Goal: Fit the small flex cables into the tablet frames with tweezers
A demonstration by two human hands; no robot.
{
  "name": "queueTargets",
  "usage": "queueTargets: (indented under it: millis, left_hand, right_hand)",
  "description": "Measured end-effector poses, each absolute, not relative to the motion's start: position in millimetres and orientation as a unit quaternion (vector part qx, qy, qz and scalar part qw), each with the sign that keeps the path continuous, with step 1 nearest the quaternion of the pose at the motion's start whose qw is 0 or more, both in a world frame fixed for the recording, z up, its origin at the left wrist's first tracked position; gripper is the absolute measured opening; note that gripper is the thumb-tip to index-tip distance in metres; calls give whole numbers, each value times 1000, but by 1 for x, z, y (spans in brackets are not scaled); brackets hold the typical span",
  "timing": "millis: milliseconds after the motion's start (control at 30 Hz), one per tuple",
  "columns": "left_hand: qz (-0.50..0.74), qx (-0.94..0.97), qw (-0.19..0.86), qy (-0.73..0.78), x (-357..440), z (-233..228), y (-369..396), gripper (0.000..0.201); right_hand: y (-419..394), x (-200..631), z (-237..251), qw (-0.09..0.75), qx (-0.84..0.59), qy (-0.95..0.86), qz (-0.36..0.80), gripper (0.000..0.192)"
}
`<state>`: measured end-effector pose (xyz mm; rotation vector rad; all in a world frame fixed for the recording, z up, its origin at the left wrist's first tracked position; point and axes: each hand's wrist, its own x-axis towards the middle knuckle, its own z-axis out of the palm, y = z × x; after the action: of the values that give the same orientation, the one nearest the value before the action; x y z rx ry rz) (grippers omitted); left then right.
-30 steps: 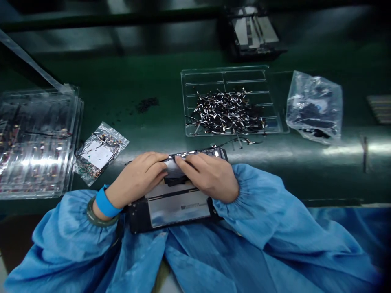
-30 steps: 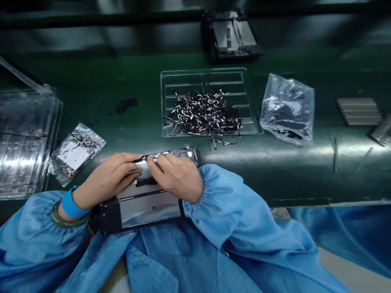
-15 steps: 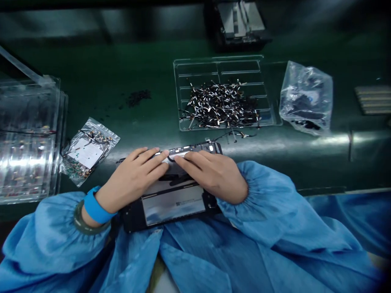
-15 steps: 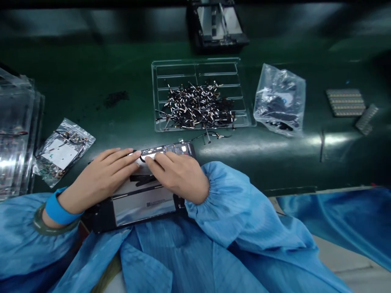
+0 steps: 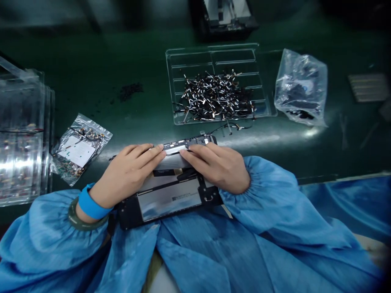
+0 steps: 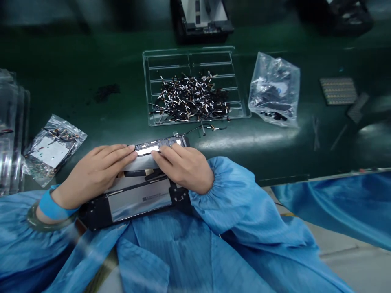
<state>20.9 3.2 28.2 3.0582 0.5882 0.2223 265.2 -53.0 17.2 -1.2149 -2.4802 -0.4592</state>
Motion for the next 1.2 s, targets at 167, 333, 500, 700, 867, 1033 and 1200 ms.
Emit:
queueTargets:
  millis: [167,333,500,700,867,1033,1200]
  left_hand:
    - [57,980,-2,193,21,28,1,39]
    - [56,980,0,193,21,27,2,39]
    - [61,979,10,195,20,26,2,39]
    - [65,975,49,208,18,23,5,40]
    - [132,949,152,242,18,24,13,29]
    - [104,923,135,344,31,24,17,33]
    - [101,884,120,441,32,39,29,28]
  right_hand:
    - [-53,265,17,174,-428,-872,-163,22]
    - [-53,265,17,175,-428,-871,-163,22]
    - [-52,264,16,169,-428,-872,-164,22]
    - [-55,270,17,135,-440,-869,-181,23]
    - [-77,292,24,208,-549,-807,-63,27]
    - [-98,297,13,230,-706,-660,114,22]
    - [-104,302,8,276,-705,-554,347,34]
